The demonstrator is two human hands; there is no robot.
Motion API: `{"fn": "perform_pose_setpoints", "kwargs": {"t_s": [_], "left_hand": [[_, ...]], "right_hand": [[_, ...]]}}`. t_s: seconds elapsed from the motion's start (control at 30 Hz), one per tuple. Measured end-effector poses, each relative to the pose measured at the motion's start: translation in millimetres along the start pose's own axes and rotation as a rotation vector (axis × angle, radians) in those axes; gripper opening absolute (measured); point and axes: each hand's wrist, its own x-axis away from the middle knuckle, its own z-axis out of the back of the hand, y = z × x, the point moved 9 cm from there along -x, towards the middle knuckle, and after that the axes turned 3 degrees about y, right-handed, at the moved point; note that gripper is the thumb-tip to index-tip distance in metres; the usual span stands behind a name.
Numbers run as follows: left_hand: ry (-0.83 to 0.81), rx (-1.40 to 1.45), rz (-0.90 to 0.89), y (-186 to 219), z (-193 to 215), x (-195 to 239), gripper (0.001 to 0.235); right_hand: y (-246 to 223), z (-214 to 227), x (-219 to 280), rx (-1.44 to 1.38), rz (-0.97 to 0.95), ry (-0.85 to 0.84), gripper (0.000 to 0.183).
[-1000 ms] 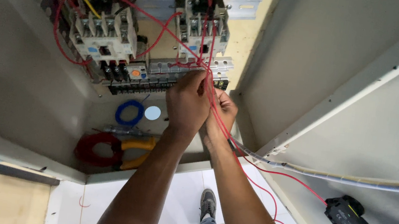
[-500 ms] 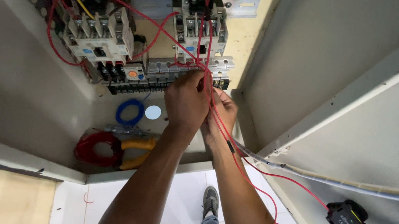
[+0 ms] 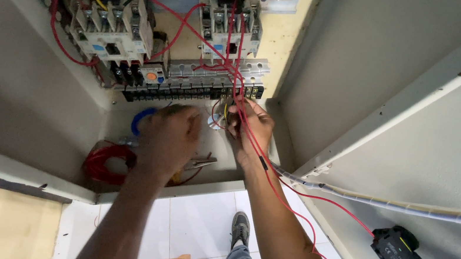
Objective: A person is wiring and testing an electrical control panel, using a voltage tester and referring to a circuit schematic.
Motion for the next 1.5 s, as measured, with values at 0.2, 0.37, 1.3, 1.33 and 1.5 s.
{"fn": "perform_pose_setpoints", "kwargs": {"t_s": [0.2,0.37,1.3,1.33,1.5], "left_hand": [[-0.798,-0.659,0.404,-89,-15,59,0.047],[-0.688,-0.391,0.31,-71,7,61,0.026],[-1.002,-0.415,0.048,-34,3,85,0.064],[-0.991,-0.367,0.0,-27,1,84,0.057],[-0.722,-0.391,-0.201,-27,1,91,0.047]], "right_hand": [[4,2,-2,-0.081,-0.002,0.04,0.012],[11,0,-7,0.001,0.006,0.02,0.011],[18,5,-5,0.055,-0.064,-0.009,0.014],[17,3,-5,0.042,-0.065,-0.025,0.014],[15,1,-3,0.017,-0.07,-0.064,0.013]]}}
